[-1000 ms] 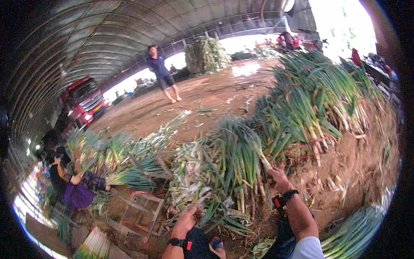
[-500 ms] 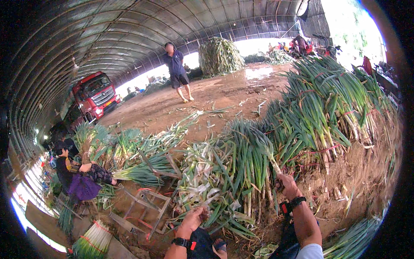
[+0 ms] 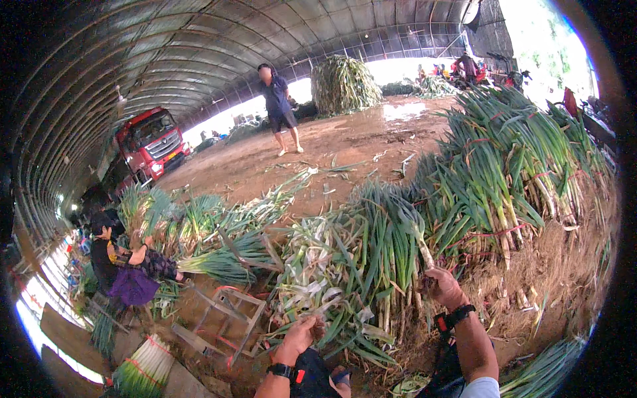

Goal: The person cleans scallions by hand, peeling away the outer layers and shaking off dirt before placing them on a pile. They then wrap a red plastic strap around a bundle of scallions and pull it tight.

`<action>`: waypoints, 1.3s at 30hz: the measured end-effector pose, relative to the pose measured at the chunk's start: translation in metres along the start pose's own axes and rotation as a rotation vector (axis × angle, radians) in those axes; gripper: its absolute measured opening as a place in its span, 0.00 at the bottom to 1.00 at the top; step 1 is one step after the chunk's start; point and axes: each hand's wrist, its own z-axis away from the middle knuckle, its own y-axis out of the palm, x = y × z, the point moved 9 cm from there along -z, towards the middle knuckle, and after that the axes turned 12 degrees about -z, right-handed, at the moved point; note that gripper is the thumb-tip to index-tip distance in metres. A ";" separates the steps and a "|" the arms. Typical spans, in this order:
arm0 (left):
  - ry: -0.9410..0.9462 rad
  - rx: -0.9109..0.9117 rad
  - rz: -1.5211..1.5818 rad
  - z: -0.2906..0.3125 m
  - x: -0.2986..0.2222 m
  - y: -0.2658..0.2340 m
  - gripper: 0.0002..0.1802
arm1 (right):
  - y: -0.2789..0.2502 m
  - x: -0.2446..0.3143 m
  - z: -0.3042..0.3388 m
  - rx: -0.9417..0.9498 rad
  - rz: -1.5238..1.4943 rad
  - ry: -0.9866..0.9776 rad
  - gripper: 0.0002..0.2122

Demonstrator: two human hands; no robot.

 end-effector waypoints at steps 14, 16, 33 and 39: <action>0.045 -0.129 -0.046 0.038 -0.049 -0.026 0.13 | 0.034 0.007 -0.010 -0.167 -1.180 0.760 0.06; 0.073 -0.095 -0.016 0.047 -0.049 -0.049 0.13 | 0.036 -0.025 0.012 -0.150 -1.049 0.870 0.10; -0.296 -0.555 -0.314 0.131 0.069 -0.178 0.13 | 0.051 -0.110 0.038 -0.305 -0.906 0.748 0.09; -0.302 -0.509 -0.180 0.145 0.105 -0.234 0.12 | 0.007 0.018 -0.012 -0.835 -0.845 0.743 0.14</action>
